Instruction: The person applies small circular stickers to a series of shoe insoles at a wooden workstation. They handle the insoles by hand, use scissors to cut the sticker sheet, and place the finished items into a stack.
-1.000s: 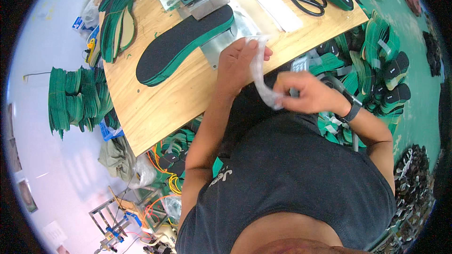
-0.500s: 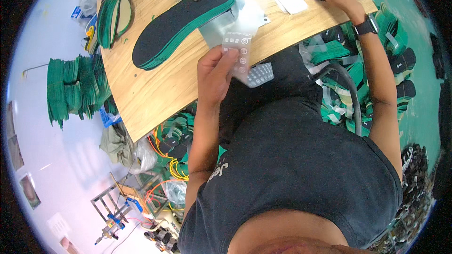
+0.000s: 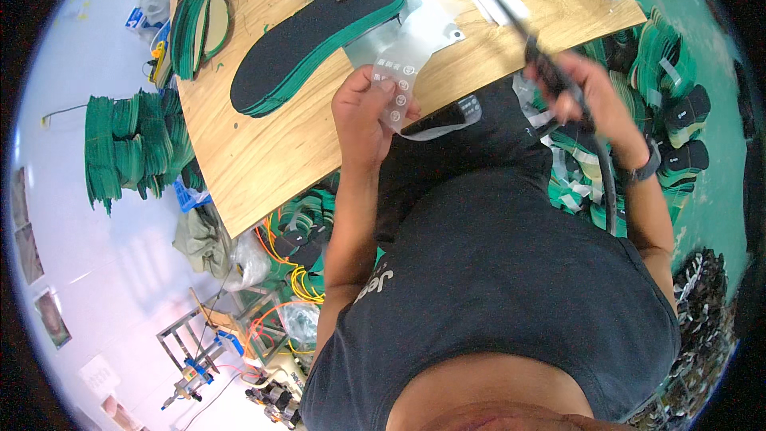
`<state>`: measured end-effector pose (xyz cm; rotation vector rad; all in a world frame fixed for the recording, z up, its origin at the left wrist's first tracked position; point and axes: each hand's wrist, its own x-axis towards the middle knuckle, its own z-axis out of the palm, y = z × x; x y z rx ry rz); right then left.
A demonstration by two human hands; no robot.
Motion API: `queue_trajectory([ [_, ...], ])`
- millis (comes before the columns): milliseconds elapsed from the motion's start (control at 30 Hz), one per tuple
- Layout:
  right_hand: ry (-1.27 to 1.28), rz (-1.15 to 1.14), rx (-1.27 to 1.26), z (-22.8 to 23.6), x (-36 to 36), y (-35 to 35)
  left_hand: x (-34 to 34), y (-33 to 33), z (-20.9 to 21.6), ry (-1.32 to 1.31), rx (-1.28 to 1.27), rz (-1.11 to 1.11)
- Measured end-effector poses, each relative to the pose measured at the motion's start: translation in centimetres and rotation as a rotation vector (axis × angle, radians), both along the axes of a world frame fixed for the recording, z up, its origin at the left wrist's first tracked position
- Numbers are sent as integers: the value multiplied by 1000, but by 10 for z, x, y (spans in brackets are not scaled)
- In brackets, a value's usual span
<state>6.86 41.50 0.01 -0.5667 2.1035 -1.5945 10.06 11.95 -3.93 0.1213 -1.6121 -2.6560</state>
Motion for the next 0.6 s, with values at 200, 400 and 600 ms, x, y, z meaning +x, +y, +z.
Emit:
queue_trajectory([
  [200,-305,316,-180,-33,47,-22,0,-10,0,27,111,-31],
  [400,-305,343,-176,-35,42,-39,4,-1,4,-44,-19,67],
  [600,-311,288,-219,-37,43,-49,7,1,7,-68,-96,-21],
])
